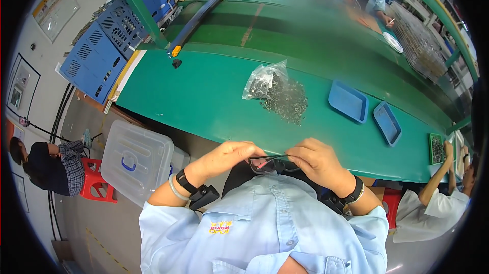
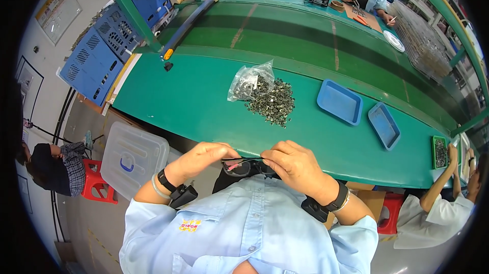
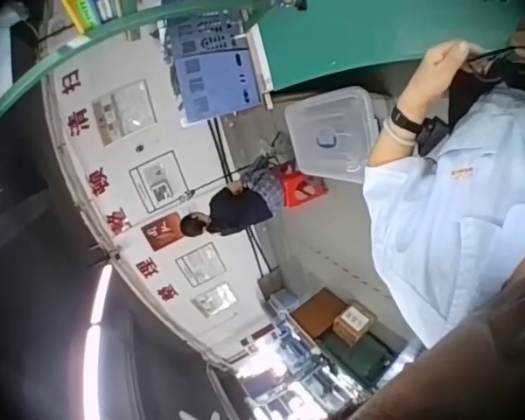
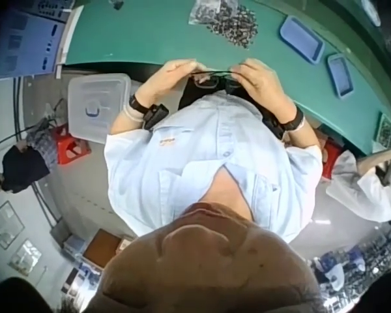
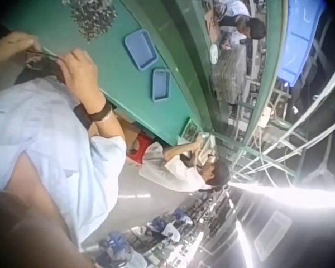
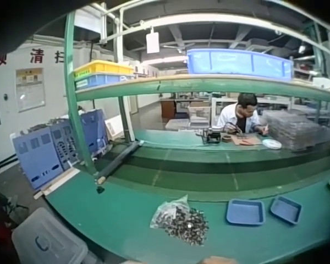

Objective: The person pours small metal components from two trays into a larger blue bin, empties a plastic bag of components onto the table, and picks up a pair of glasses. They then pick up the components one at a time, pressing them together by hand and placing the assembled pieces into a small blue tray.

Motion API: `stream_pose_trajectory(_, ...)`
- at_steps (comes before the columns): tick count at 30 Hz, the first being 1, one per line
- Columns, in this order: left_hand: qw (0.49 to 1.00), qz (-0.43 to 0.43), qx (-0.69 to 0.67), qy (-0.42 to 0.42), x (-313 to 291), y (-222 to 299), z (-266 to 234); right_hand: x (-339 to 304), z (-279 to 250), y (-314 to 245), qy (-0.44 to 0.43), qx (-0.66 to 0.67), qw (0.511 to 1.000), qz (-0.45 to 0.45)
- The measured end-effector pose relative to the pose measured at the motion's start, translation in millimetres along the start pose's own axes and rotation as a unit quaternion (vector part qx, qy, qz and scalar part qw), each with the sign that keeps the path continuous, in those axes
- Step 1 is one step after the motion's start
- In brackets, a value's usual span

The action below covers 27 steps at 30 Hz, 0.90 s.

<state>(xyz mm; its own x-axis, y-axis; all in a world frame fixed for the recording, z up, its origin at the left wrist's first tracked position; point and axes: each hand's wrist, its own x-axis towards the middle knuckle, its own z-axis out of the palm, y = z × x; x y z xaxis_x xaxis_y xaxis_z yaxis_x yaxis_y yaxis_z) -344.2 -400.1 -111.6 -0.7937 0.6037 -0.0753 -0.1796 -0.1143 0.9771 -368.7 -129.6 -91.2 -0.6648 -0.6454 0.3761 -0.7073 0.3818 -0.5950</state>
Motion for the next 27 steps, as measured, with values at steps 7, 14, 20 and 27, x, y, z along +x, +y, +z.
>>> stream_pose_trajectory(7,0.975,-0.001,0.206,-0.077,18,6,8,-8,-18,0,0.031,0.025,0.999,0.008)
stream_pose_trajectory(14,0.858,0.176,0.482,-0.003,39,18,36,-5,-49,-15,0.125,0.103,0.984,0.069)
stream_pose_trajectory(20,0.817,0.293,0.462,0.183,51,81,48,-2,-90,-32,0.238,0.158,0.958,-0.003)
stream_pose_trajectory(27,0.818,0.402,0.325,0.251,45,120,67,3,-137,-56,0.258,0.014,0.944,-0.203)
